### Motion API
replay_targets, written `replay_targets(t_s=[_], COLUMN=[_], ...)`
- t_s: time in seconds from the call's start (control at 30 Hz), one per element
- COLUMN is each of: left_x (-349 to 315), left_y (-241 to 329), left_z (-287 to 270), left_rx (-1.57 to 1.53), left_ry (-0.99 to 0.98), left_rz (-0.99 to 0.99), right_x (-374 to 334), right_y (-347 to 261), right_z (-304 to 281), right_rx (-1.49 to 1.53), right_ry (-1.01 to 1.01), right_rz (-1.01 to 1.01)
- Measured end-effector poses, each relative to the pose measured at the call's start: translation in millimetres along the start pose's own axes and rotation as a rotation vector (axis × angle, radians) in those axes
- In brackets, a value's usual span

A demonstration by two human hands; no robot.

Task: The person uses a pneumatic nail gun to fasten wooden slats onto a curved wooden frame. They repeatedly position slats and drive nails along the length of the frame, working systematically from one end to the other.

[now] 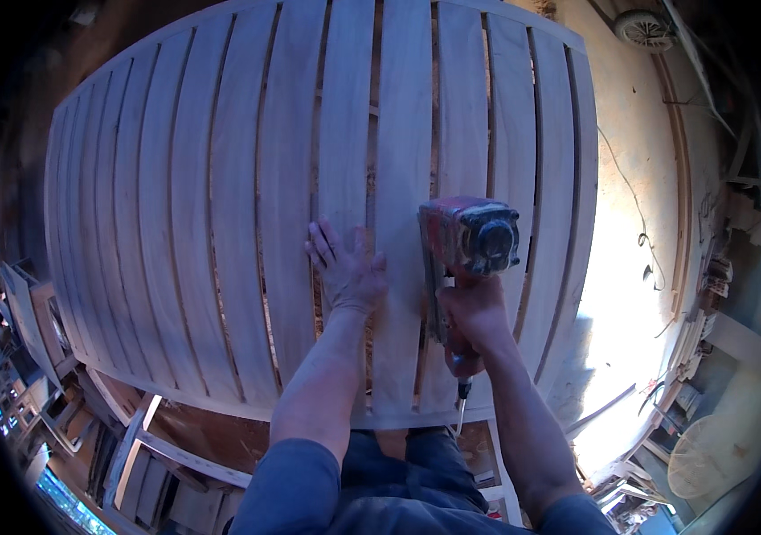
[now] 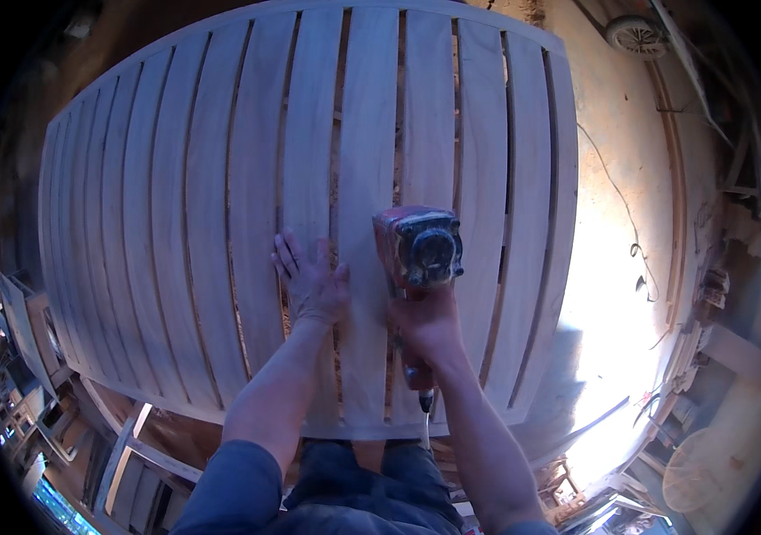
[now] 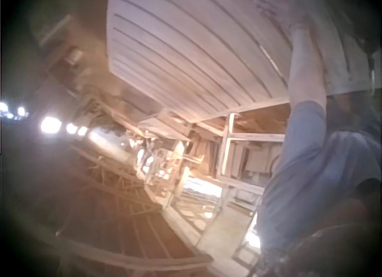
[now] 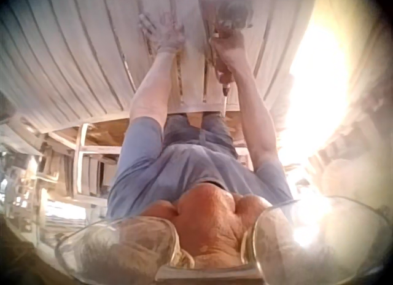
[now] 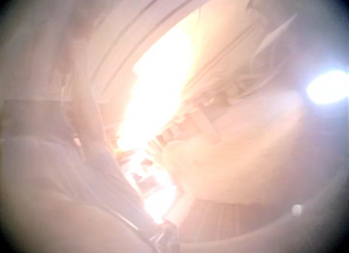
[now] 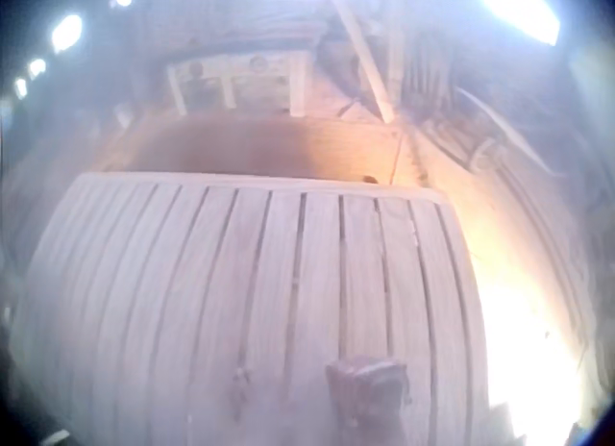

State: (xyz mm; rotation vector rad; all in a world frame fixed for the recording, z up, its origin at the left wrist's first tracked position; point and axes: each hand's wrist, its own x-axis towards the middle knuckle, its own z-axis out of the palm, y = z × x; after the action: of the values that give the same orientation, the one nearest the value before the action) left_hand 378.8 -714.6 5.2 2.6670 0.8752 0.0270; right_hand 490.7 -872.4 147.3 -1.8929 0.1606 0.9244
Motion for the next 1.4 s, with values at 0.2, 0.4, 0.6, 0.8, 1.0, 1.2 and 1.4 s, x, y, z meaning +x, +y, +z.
replay_targets(t_s=[0.2,0.4,0.6,0.8,1.0,1.2,1.4], left_x=[1.5,2.0,4.8,4.3,1.9,-1.4,1.5], left_y=[2.1,1.4,2.7,2.5,1.9,1.2,2.1], left_z=[-6.8,-0.8,5.1,0.0,-4.3,-0.5,-1.1], left_rx=[-0.009,-0.052,-0.034,-0.056,-0.034,-0.004,0.026], left_ry=[-0.029,-0.046,-0.071,-0.086,-0.074,0.007,0.013], left_rz=[-0.026,-0.047,-0.059,-0.061,-0.059,-0.002,0.001], right_x=[0.1,-6.6,-3.8,-7.8,-25.9,-6.9,-1.6], right_y=[7.4,-23.7,-27.4,-9.0,-3.8,9.6,24.9], right_z=[13.3,24.6,41.5,19.6,-33.3,-49.7,-45.7], right_rx=[-0.093,-0.142,0.007,-0.167,0.011,0.101,-0.278], right_ry=[0.068,-0.011,-0.031,0.013,0.086,0.067,0.08], right_rz=[-0.205,-0.005,-0.035,-0.11,0.094,0.086,-0.007])
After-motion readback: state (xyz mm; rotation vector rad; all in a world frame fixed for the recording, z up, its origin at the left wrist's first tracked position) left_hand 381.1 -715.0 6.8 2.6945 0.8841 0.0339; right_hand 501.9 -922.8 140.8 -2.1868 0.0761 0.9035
